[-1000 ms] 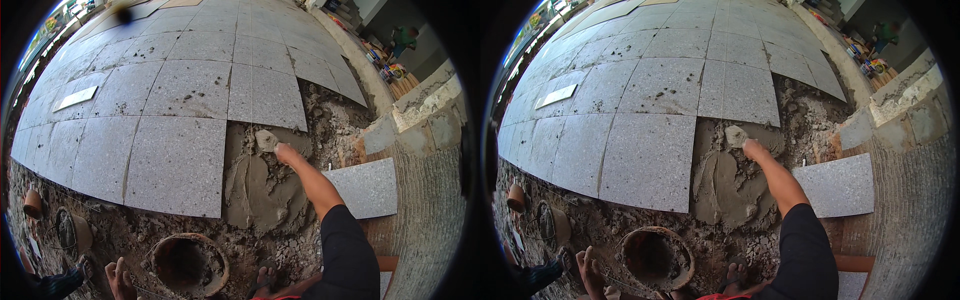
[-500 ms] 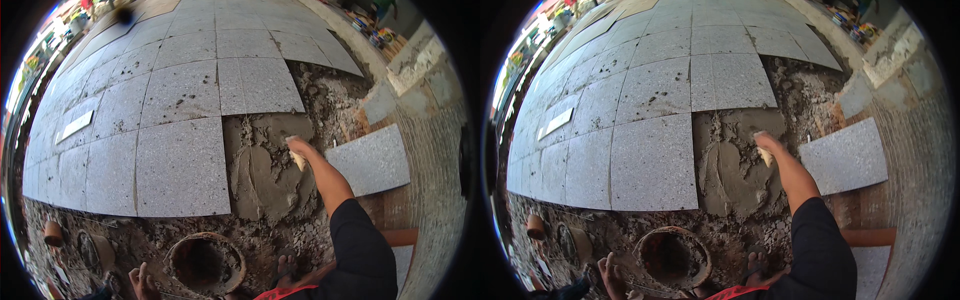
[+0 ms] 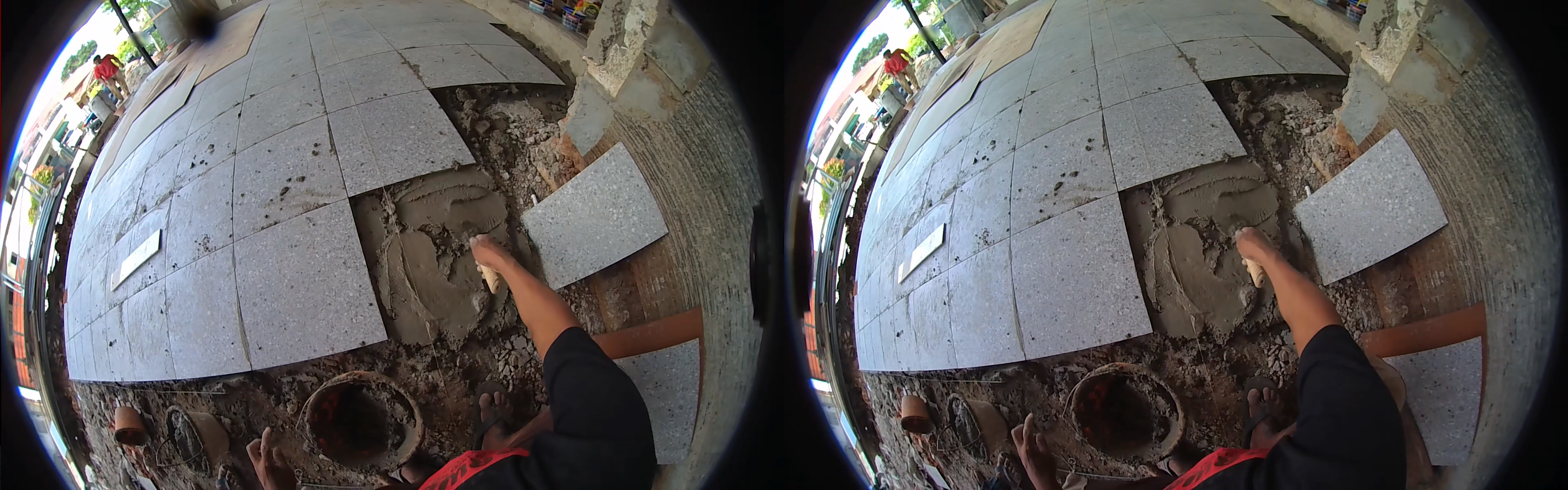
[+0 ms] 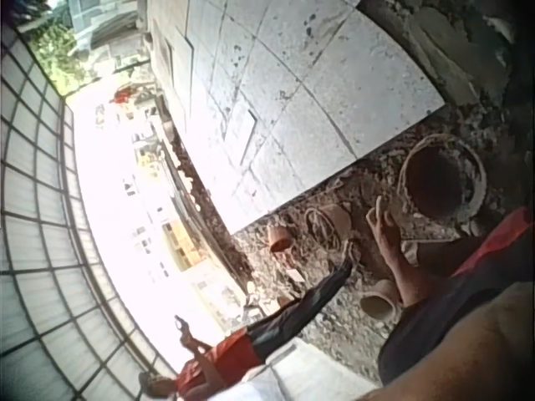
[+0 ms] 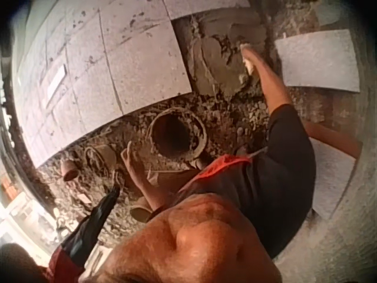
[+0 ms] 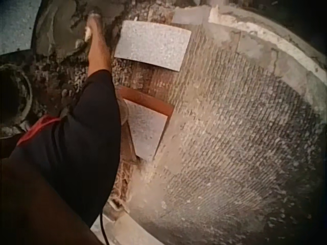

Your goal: Applying mortar and laying tiles on a floor at a construction site.

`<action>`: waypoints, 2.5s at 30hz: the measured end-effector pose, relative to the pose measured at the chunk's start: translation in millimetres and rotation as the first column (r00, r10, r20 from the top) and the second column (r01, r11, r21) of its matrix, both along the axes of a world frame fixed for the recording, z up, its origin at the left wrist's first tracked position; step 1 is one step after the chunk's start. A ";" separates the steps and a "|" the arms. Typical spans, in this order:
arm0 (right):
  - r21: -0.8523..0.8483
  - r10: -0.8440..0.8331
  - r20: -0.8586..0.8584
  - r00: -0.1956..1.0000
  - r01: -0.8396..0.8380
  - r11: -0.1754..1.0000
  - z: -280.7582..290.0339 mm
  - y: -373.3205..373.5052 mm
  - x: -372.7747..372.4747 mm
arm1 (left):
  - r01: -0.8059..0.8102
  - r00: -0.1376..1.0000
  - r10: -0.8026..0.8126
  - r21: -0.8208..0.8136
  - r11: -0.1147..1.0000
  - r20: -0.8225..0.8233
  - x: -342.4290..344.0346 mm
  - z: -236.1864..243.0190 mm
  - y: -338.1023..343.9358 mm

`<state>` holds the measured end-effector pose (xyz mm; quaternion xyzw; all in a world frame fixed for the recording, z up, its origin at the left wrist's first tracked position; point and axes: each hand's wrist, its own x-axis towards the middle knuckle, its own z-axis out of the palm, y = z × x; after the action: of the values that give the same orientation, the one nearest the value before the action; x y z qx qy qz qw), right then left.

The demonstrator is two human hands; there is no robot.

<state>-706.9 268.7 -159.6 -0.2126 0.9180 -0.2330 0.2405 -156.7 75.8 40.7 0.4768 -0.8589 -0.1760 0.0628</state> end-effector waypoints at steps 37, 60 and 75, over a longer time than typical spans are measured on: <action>0.432 0.458 -0.151 0.876 -0.358 0.828 38.5 1.4 35.4 | -0.211 0.968 0.237 0.792 0.572 0.086 39.4 -96.5 4.0; 0.471 0.934 -0.356 0.038 -0.855 0.214 126.1 -38.6 307.8 | 0.288 0.939 -0.063 0.673 0.681 -0.337 -51.7 -67.1 30.8; 0.207 0.829 0.470 0.303 -0.951 0.230 61.5 33.3 288.9 | 0.482 0.868 -0.257 0.597 0.641 -0.424 -63.1 -74.6 58.7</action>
<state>-418.0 302.0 -98.1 -0.6065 0.6096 0.1430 0.4900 -219.8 134.5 -33.9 0.2447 -0.7911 -0.5600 -0.0260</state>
